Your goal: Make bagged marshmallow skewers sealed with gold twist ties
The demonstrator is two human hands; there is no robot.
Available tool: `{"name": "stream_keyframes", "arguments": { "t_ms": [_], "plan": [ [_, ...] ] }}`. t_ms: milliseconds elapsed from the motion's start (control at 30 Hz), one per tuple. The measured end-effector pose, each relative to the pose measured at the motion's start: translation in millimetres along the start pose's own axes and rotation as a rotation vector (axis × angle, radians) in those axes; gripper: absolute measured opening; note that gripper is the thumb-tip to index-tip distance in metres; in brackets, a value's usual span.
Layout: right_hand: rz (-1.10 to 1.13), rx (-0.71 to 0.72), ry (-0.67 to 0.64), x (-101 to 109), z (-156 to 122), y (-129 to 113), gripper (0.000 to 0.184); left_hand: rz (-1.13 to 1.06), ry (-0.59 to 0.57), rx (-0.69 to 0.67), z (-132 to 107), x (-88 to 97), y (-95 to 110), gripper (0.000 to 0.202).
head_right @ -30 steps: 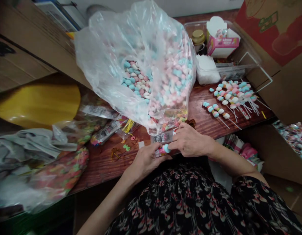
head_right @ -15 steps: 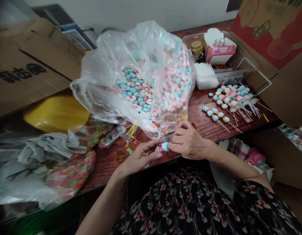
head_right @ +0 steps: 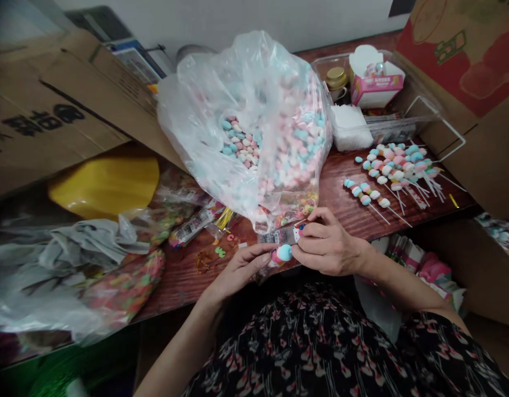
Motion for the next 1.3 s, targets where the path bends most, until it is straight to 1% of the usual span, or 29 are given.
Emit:
{"name": "stream_keyframes", "arguments": {
  "t_ms": [67,167,267,333,400,467,533,600,633,700,767,800,867,900,933,967,1033,1100,1133,1200,1300],
  "plan": [
    [-0.001,0.029,-0.01,0,1,-3,0.011,-0.021,-0.025,0.035,2,-1.3,-2,0.037],
    [0.001,0.057,-0.02,-1,2,-7,0.011,-0.102,0.023,0.045,6,3.4,-8,0.03],
    [0.01,0.058,-0.034,-2,2,-9,0.009,-0.165,0.13,-0.001,7,10.9,-17,0.026],
    [0.004,0.05,-0.054,-5,1,-9,0.011,-0.19,0.237,-0.051,6,18.3,-23,0.024],
    [0.006,0.043,-0.059,-6,0,-8,0.014,-0.203,0.338,-0.115,2,25.0,-25,0.022],
    [0.022,0.039,-0.052,-7,1,-7,0.016,-0.188,0.386,-0.177,-1,26.7,-23,0.02],
    [0.036,0.03,-0.066,-11,4,-5,0.016,-0.135,0.383,-0.211,-2,23.8,-18,0.019],
    [0.034,0.02,-0.084,-16,7,-3,0.017,-0.074,0.346,-0.197,-2,18.9,-16,0.021],
    [0.031,0.016,-0.094,-19,8,-2,0.017,-0.049,0.31,-0.18,-2,15.7,-16,0.024],
    [0.028,0.013,-0.1,-25,10,-1,0.018,-0.003,0.194,-0.164,-1,7.0,-14,0.034],
    [0.029,0.011,-0.102,-31,10,1,0.019,0.071,0.084,-0.194,-1,0.9,-11,0.043],
    [0.029,0.004,-0.098,-33,9,3,0.018,0.134,0.063,-0.224,-1,1.4,-9,0.052],
    [0.026,-0.016,-0.085,-36,8,7,0.016,0.32,0.093,-0.285,-2,7.6,-6,0.077],
    [0.023,-0.025,-0.076,-37,8,9,0.014,0.43,0.13,-0.312,-1,11.3,-5,0.085],
    [0.02,-0.033,-0.063,-37,7,10,0.014,0.535,0.168,-0.336,0,13.8,-5,0.084],
    [0.016,-0.039,-0.05,-37,8,12,0.014,0.622,0.195,-0.353,1,14.7,-5,0.076],
    [0.008,-0.057,-0.033,-38,9,14,0.015,0.722,0.214,-0.358,5,12.2,-9,0.047],
    [0.004,-0.087,-0.05,-42,11,16,0.018,0.735,0.205,-0.329,9,7.4,-15,0.022],
    [0.004,-0.105,-0.075,-45,11,18,0.019,0.727,0.193,-0.313,11,4.5,-16,0.014],
    [0.008,-0.141,-0.135,-53,11,20,0.02,0.705,0.171,-0.295,14,-1.0,-17,0.008],
    [0.017,-0.166,-0.225,-64,8,18,0.019,0.677,0.147,-0.284,17,-6.9,-16,0.012]
  ]
}}
Point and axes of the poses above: each hand's wrist, its own z-axis towards the middle knuckle, its own x-axis out of the back of the hand, y = z × x, the point moved 10 cm from there along z, towards the middle knuckle, and after that the axes turned 2 degrees about x, right-handed, at the moved point
